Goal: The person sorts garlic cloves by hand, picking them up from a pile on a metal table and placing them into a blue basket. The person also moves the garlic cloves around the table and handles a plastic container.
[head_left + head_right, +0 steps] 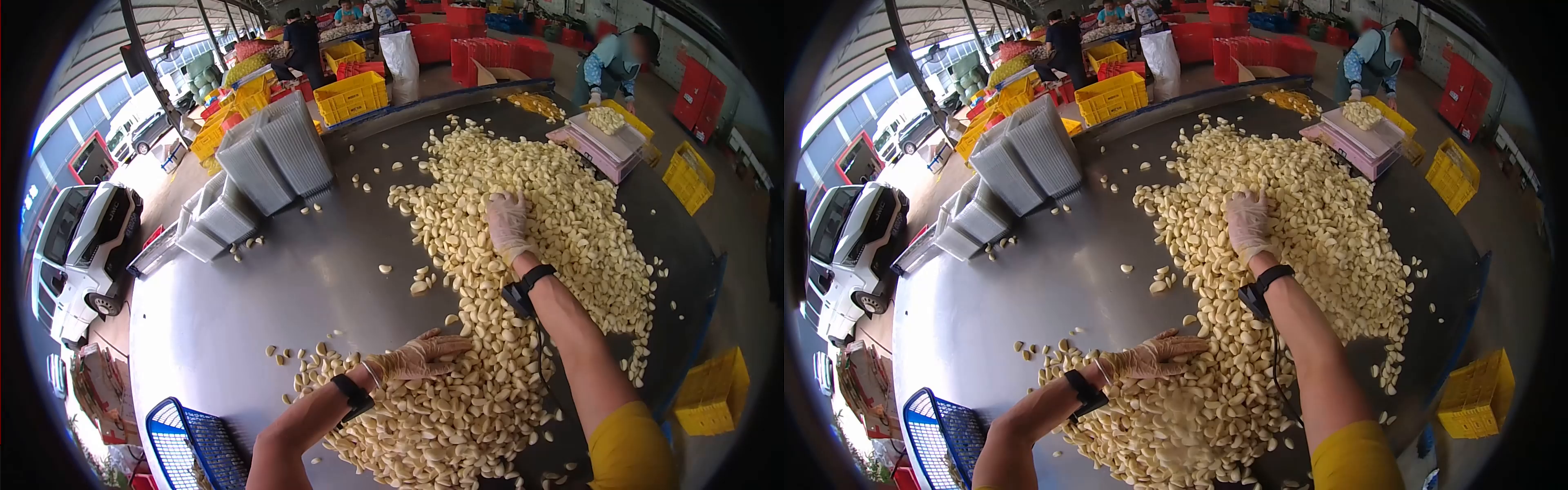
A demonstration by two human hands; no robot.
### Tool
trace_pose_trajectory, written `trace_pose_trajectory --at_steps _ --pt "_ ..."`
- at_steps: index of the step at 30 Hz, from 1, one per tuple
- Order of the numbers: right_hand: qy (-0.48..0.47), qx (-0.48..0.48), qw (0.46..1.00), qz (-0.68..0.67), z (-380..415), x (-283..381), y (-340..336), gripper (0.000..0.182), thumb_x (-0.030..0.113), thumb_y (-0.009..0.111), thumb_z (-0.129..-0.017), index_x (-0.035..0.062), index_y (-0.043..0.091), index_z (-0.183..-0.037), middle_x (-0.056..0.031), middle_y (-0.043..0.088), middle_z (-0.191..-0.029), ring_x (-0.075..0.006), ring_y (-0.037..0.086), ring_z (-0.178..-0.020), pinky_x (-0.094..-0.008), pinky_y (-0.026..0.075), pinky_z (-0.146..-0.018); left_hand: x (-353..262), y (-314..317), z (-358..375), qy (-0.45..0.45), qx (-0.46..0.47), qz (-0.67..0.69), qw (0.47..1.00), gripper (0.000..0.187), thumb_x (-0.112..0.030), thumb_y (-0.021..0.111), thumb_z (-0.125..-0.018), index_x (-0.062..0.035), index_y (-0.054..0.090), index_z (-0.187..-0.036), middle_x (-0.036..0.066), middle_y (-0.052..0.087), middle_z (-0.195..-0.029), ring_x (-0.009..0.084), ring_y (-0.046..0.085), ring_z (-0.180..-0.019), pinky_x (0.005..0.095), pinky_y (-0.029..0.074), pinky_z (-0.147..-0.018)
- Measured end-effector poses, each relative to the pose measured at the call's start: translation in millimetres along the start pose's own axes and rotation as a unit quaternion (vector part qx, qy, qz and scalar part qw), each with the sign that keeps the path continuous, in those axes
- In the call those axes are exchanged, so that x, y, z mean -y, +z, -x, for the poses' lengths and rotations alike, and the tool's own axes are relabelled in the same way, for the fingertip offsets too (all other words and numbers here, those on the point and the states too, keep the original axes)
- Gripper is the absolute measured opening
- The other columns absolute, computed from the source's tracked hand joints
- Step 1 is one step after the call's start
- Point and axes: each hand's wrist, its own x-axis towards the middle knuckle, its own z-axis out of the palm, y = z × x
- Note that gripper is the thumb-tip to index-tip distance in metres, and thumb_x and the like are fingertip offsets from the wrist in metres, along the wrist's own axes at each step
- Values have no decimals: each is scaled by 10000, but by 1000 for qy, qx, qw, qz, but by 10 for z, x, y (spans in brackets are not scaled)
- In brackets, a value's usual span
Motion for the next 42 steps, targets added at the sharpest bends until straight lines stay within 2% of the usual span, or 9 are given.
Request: trace_pose_trajectory --at_steps 11,16,21,29,31,34,35,37,42 --pt "-53 43 998 2 -146 36 150 209 140 587 -895 213 748 -1008 0 624 -1135 -231 541 -1162 -576 251 -1117 -1495 344 593 -110 -313 62 941 367 -248 616 -976 -109 608 -1316 76 558 -1397 256 463 -1338 425 313 -1142" --pt "-77 32 993 -86 -129 -98 127 191 167 619 -874 258 759 -967 4 620 -1171 -248 520 -1189 -591 205 -1132 -1809 618 591 -221 -454 369 780 318 -234 594 -999 -45 661 -1246 67 655 -1273 171 557 -1212 346 379 -1091" --pt "11 9 945 -328 54 -196 -251 186 200 668 -854 192 690 -1039 12 598 -1243 -250 464 -1249 -528 231 -1110 -1789 699 507 -86 -531 601 592 390 -183 479 -1023 42 539 -1335 156 606 -1325 277 539 -1277 462 351 -1146" --pt "-435 88 721 -532 1678 164 -1748 392 212 716 -874 169 610 -1249 -66 585 -1286 -247 515 -1226 -431 366 -1052 -1738 798 207 -71 -470 807 351 465 -224 489 -1021 -60 412 -1449 92 561 -1296 269 510 -1253 431 437 -1054" --pt "-420 66 731 -534 1689 306 -1629 447 214 711 -880 194 577 -1306 -57 553 -1339 -240 488 -1263 -423 345 -1078 -1536 1049 294 -57 -449 803 388 378 -219 519 -1015 -70 512 -1363 52 583 -1100 183 567 -978 309 485 -862" --pt "-341 -1 852 -397 1372 580 -1085 507 342 653 -916 158 530 -1372 -61 485 -1414 -226 437 -1310 -419 296 -1120 -1552 1260 486 -166 -506 556 639 223 -185 534 -1013 -74 597 -1196 -30 485 -833 77 372 -626 201 295 -555" --pt "-349 18 896 -274 1281 682 -1009 508 367 622 -928 132 523 -1368 -55 471 -1410 -250 439 -1301 -473 289 -1117 -1565 1188 631 -111 -464 722 501 348 -171 516 -1013 -38 527 -1335 -34 466 -810 72 412 -637 179 355 -568" --pt "-349 4 918 -186 1175 953 -641 465 327 600 -929 153 544 -1357 -65 512 -1357 -286 404 -1323 -524 283 -1112 -1560 1146 750 -114 -493 736 449 229 -174 511 -1011 -63 574 -1201 -42 426 -762 67 334 -573 202 286 -508" --pt "-280 -4 954 108 465 711 -5 404 200 502 -959 242 534 -1359 -47 516 -1361 -305 423 -1337 -644 192 -1147 -1917 813 1244 -166 -649 511 538 234 -175 527 -1010 -54 617 -1189 -67 445 -759 37 337 -591 176 254 -511"
